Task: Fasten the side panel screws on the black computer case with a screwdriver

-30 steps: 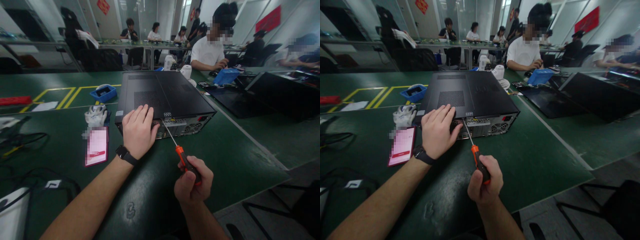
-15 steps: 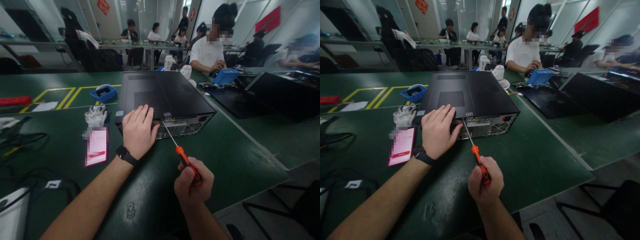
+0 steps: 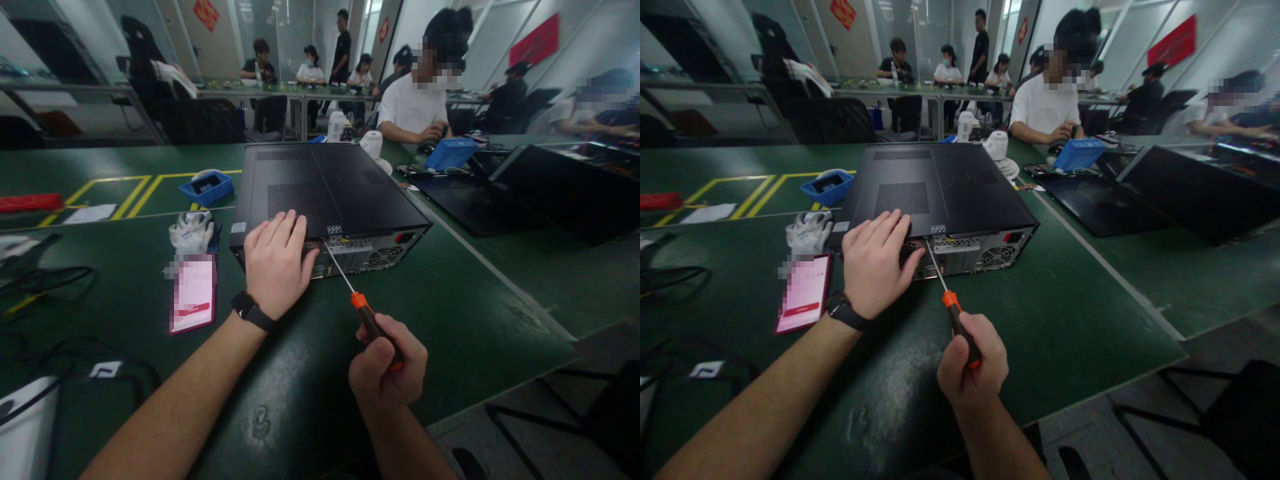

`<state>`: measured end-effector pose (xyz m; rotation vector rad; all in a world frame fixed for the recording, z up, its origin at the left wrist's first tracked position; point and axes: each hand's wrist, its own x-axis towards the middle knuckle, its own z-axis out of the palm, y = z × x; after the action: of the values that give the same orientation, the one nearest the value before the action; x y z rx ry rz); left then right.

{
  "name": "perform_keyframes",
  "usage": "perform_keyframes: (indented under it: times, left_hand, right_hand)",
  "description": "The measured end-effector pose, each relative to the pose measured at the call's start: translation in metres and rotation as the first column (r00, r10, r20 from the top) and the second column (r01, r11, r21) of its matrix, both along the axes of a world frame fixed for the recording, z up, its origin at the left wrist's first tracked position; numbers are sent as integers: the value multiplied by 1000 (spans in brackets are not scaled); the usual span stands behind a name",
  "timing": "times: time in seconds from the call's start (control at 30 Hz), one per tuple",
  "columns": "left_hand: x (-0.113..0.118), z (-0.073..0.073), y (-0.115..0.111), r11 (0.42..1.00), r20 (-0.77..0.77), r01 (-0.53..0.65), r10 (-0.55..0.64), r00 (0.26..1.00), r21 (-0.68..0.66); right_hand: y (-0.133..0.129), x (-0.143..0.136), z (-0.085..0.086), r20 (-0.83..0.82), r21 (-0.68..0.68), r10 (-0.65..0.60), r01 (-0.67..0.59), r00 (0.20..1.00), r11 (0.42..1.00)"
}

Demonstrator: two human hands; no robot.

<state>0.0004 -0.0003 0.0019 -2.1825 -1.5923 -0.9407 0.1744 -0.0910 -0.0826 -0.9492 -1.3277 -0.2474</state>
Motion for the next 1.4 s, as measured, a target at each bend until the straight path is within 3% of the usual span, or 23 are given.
perform_keyframes:
  times: [0.23,0.5,0.77,1.0,1.17,1.4]
  left_hand:
    - [0,0,-1,1000,-23,-10,10,1000,0]
    - [0,0,-1,1000,-17,-5,5,1000,0]
    - [0,-2,0,1000,-34,-13,14,999,14]
    - [-1,-3,2,999,-47,-23,24,999,24]
    - [0,-2,1,999,-43,-19,20,999,31]
    - [0,-1,1,1000,-30,-16,17,999,19]
  right_hand:
    - [4,-5,13,-32,32,128,-127,991,991]
    - [2,0,9,26,14,54,-54,998,998]
    - [4,-6,15,-10,39,140,-139,990,989]
    - [3,-3,5,-4,32,26,-26,1000,999]
    - [4,-4,2,-47,45,114,-112,992,993]
    - [4,-5,15,-22,33,152,-151,988,988]
